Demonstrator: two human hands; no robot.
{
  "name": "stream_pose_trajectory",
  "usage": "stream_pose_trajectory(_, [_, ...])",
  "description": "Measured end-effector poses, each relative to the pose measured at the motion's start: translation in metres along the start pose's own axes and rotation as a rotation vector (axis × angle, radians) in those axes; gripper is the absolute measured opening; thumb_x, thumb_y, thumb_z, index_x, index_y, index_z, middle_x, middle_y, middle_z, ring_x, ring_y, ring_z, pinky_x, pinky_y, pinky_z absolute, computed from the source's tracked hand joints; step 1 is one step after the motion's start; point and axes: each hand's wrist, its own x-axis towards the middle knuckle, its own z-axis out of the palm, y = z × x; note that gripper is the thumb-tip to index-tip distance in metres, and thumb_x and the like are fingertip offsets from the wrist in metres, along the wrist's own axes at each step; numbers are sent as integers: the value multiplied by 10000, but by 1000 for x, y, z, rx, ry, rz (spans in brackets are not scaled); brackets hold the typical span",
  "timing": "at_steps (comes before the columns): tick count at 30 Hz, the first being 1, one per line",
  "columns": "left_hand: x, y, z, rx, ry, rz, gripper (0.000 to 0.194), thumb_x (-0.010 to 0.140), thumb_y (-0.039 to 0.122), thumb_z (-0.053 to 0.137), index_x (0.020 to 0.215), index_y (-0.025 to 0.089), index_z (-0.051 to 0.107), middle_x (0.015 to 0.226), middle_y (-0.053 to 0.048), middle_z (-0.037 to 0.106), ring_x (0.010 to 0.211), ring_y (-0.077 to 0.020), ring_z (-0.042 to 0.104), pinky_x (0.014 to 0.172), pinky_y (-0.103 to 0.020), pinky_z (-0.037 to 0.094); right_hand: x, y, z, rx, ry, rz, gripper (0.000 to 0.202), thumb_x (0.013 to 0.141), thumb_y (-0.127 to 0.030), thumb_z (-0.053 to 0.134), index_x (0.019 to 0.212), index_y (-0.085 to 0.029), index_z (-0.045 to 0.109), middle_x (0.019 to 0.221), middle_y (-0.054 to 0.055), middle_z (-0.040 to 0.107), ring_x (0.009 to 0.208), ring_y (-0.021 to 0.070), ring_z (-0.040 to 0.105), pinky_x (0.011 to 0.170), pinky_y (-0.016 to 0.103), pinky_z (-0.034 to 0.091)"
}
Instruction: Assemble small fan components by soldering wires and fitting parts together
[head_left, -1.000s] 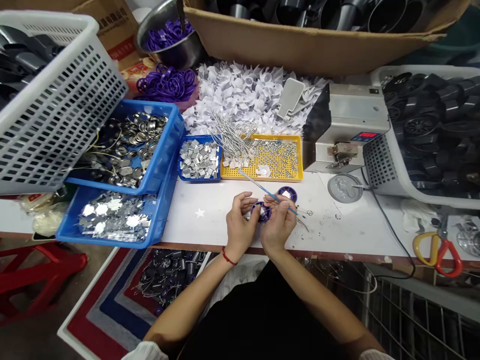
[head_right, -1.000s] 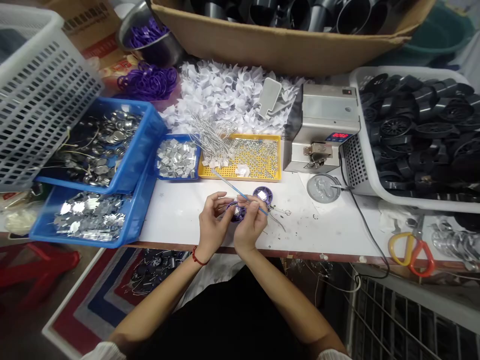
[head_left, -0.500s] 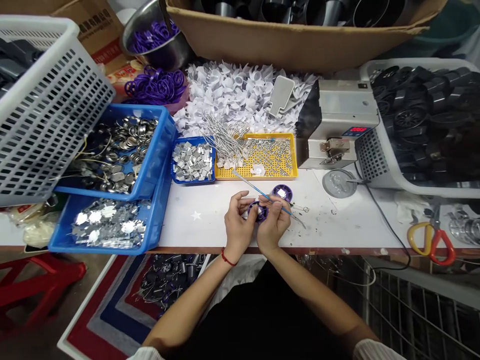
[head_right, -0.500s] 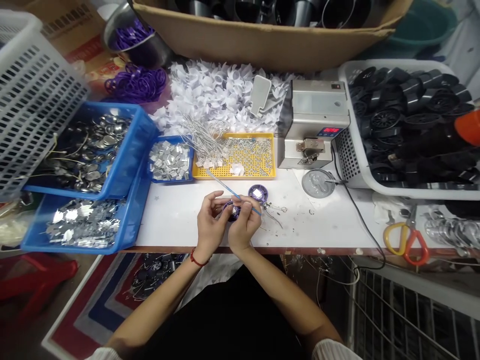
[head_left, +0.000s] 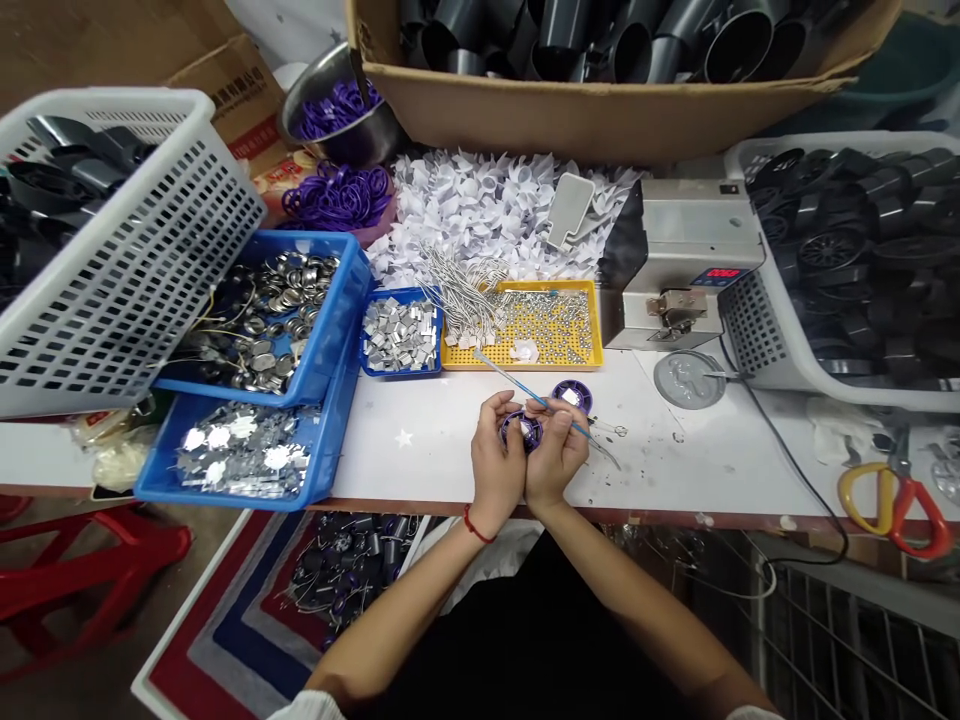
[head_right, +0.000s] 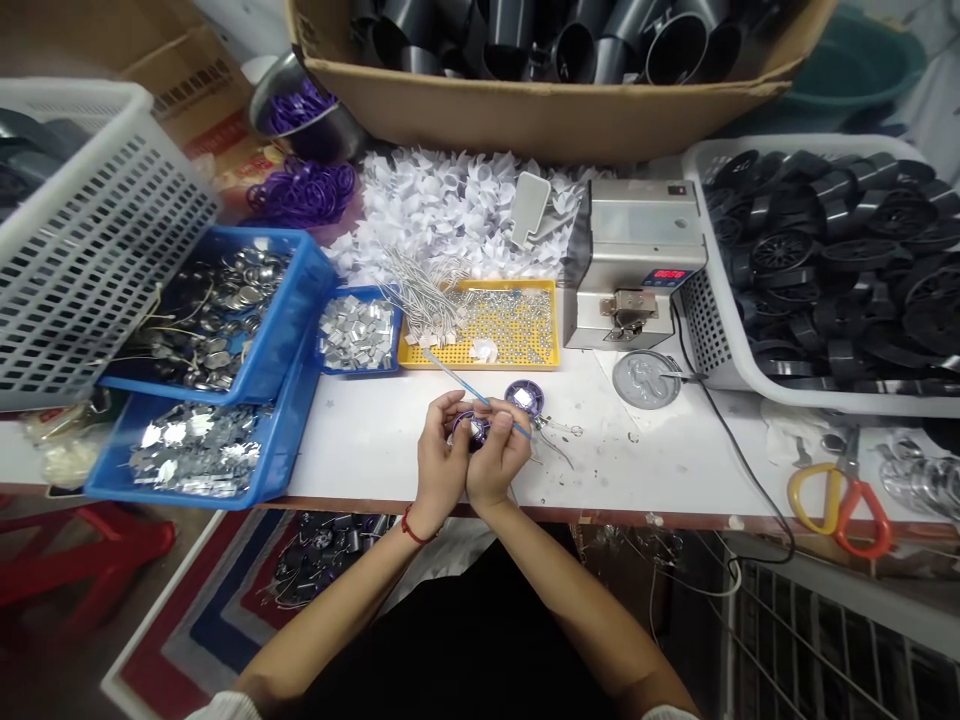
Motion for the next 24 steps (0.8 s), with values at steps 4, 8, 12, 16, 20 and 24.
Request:
stream_pose_trajectory(4, [8,-2,-4,-63,-34,-52,292,851,154,470,1133,206,527,1051,-72,652,1011,-189,633,901,-369,513,0,3,0,55,13,12,332,944,-458,384,911,-173,550,835,76,656,737,174,653,732,358,537])
stream_pose_trajectory(8, [20,-6,-20,-243,-178,-185,238,810,212,565,1047,193,547,986,-72,687,951,-185,667,859,-350,534,-1,6,1,113,39,2,318,943,-442,419,905,-166,573,831,73,654,725,175,644,722,356,523])
stream_pose_trajectory(12, [24,-6,-27,-284,-201,-214,273,758,233,655,1015,182,578,979,-75,693,963,-190,670,870,-344,535,-1,6,2,148,42,-16,311,948,-428,431,901,-163,586,823,74,662,728,172,641,703,340,512])
stream_pose_trajectory(16, [23,-3,-25,-325,-165,-258,255,752,218,640,999,173,596,980,-73,694,969,-179,666,875,-324,529,0,5,2,100,49,-39,318,953,-423,422,894,-163,596,810,63,668,691,152,628,675,317,506])
stream_pose_trajectory(20, [22,0,-22,-265,-162,-235,302,717,144,629,1014,165,579,947,-63,683,914,-167,670,801,-290,540,-1,6,3,98,47,-66,313,957,-414,419,895,-169,604,785,44,673,674,142,618,662,305,504])
stream_pose_trajectory(24, [14,1,-20,-53,-140,20,310,799,134,551,1105,185,545,1012,-70,662,981,-177,653,865,-337,538,-2,6,4,132,52,-64,300,955,-409,442,896,-171,614,779,38,680,672,139,619,663,302,506])
